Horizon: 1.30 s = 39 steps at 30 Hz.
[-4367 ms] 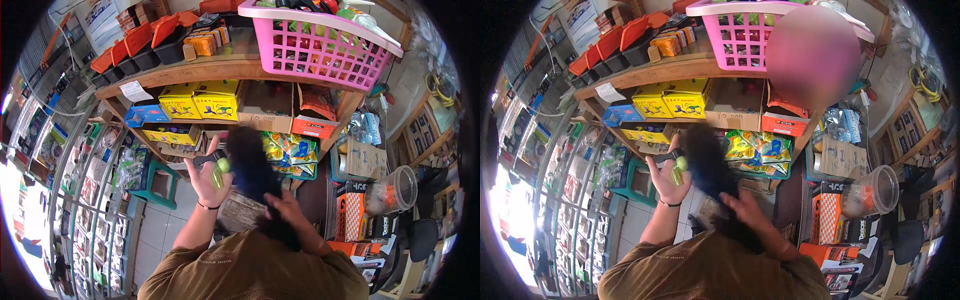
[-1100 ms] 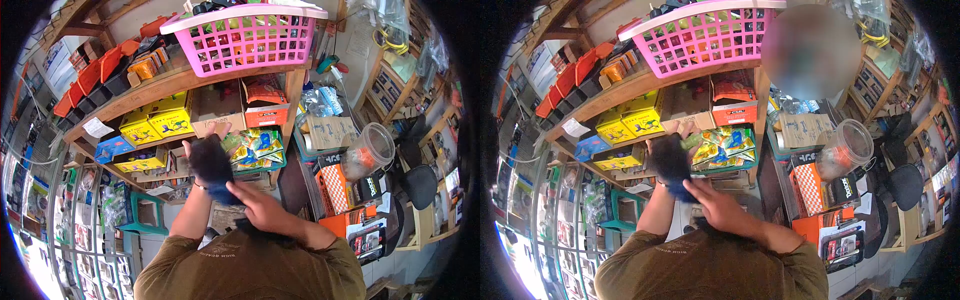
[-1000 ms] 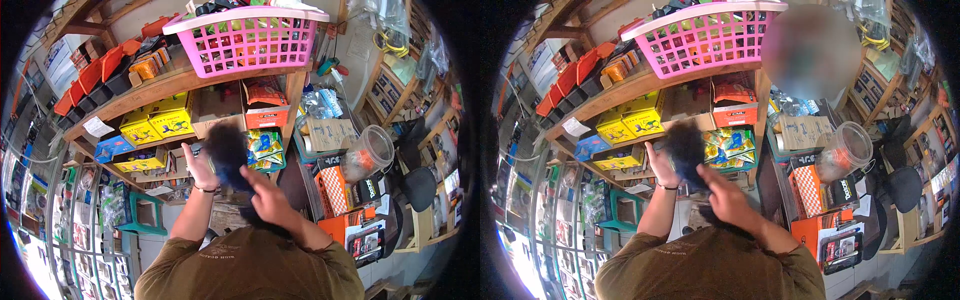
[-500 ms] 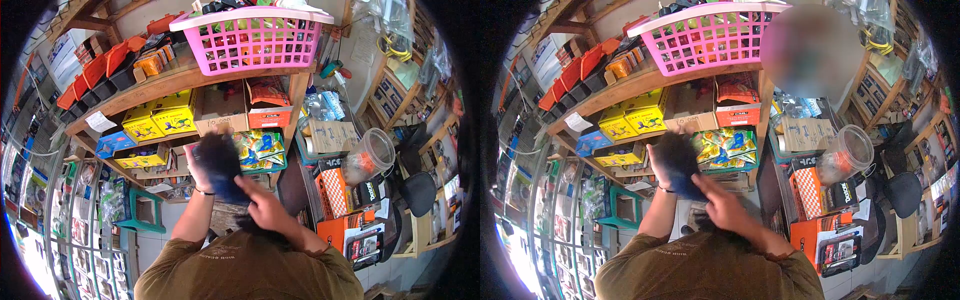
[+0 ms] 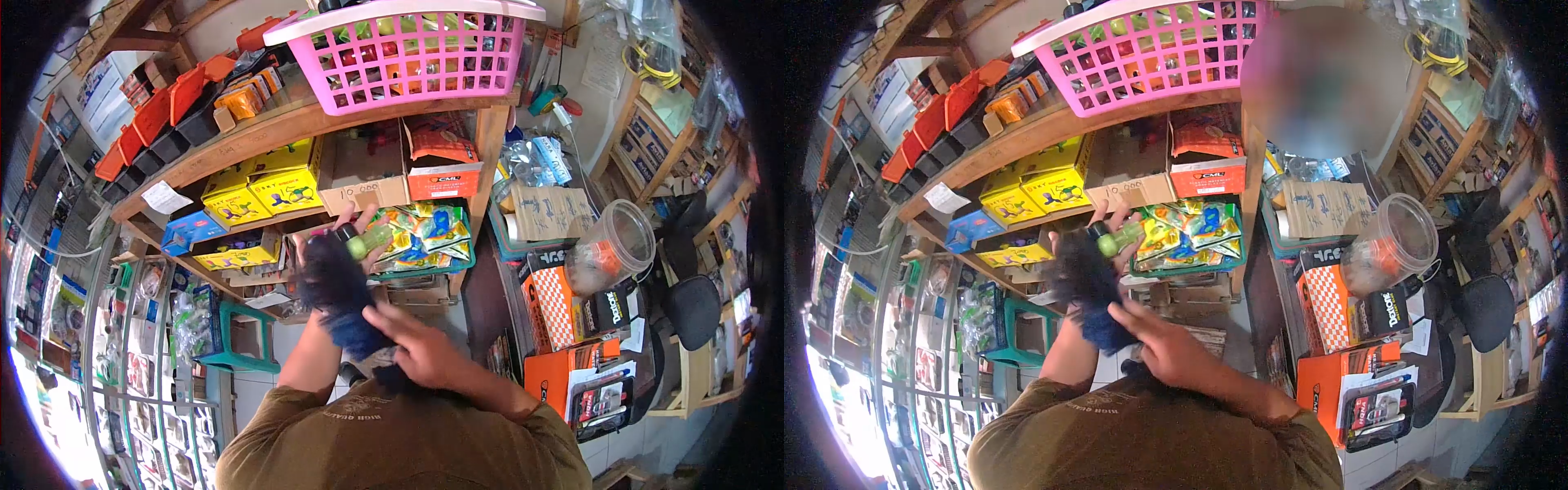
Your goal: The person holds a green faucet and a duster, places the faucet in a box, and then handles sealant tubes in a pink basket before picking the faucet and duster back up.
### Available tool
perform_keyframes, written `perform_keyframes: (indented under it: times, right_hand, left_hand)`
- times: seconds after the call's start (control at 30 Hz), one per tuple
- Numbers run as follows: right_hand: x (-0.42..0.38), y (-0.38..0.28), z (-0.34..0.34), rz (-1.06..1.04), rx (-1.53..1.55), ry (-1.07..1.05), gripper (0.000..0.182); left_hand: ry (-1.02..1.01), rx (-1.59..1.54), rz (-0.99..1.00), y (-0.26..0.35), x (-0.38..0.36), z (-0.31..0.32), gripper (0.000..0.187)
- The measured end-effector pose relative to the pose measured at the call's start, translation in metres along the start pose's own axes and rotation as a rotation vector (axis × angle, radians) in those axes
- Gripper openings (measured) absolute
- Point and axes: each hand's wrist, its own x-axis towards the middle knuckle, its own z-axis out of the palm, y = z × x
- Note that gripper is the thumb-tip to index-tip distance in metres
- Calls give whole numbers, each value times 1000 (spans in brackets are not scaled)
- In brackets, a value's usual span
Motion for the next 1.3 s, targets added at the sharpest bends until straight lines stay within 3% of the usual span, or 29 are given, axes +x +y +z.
perform_keyframes:
  times: [0.07,0.1,0.13,0.2,0.23,0.27,0.33,0.4,0.47,0.5,0.53,0.6,0.63,0.67,0.7,0.77,0.8,0.87,0.9,0.93,1.0,1.03,1.07,1.13,1.17,1.2,1.27,1.3]
  right_hand:
    - [1,16,-9,-35,-84,247,66]
    - [1,16,-16,96,-78,290,67]
    - [0,13,-12,97,-80,283,67]
    - [-1,1,-2,-9,-83,142,63]
    - [-3,-13,-9,56,0,-13,62]
    - [-2,-5,-12,57,-4,-10,62]
    - [-3,19,-19,-17,-108,230,69]
    - [-5,19,-20,84,-113,301,70]
    - [-7,11,-7,17,-80,157,69]
    - [-9,4,-7,6,-35,54,68]
    - [-8,7,-9,6,-35,54,68]
    - [-7,17,-15,-13,-87,209,69]
    - [-6,19,-17,34,-106,292,69]
    - [-7,17,-13,39,-102,290,69]
    - [-6,13,-6,27,-101,217,68]
    - [-7,3,-2,38,-35,22,66]
    - [-6,4,-5,37,-36,25,66]
    - [-4,12,-16,-45,-107,227,65]
    - [-5,17,-24,10,-125,316,65]
    - [-4,18,-27,63,-96,330,66]
    - [-5,17,-9,-20,-151,145,68]
    - [-7,9,-5,-46,-66,23,69]
    - [-7,-3,-5,-11,1,-26,69]
    - [-5,15,-9,-44,-11,175,68]
    - [-5,16,-11,-47,-8,173,68]
    - [-6,18,-13,-16,-44,218,67]
    - [-7,13,-14,15,-85,267,67]
    - [-9,3,-12,29,-26,187,66]
  left_hand:
    - [161,-60,32,1,-5,9,88]
    - [206,-89,50,2,-7,-1,89]
    - [17,-198,13,0,-8,-2,89]
    - [197,19,33,-6,-4,-7,91]
    - [-61,-51,-25,-8,0,-18,90]
    - [-90,-46,-27,-8,-1,-8,89]
    - [137,-81,-30,-7,-8,0,88]
    - [-47,-223,-28,-9,-4,-5,87]
    - [245,-124,63,-16,0,4,87]
    - [10,37,-22,-14,0,-1,85]
    - [-60,-22,3,-17,1,-8,85]
    - [259,-106,47,-14,-2,9,85]
    - [55,-58,-56,-12,-7,-10,87]
    - [239,-83,3,-16,-3,6,87]
    - [241,-84,-1,-16,-3,5,87]
    - [20,-41,-10,-15,0,1,88]
    - [-37,-39,-35,-12,2,0,87]
    - [285,6,58,-10,-3,9,88]
    - [223,3,-29,-7,-6,-1,88]
    - [-177,-302,-64,-8,-6,-19,87]
    - [230,-89,22,-12,-2,11,86]
    - [-4,-33,-28,-13,0,1,86]
    - [-69,-118,-30,-15,4,-1,86]
    - [-208,-188,35,-17,7,2,84]
    - [195,-120,-5,-12,1,17,84]
    - [424,-122,2,-12,2,30,83]
    - [84,-254,-15,-14,4,18,85]
    - [-27,-21,-54,-13,6,13,85]
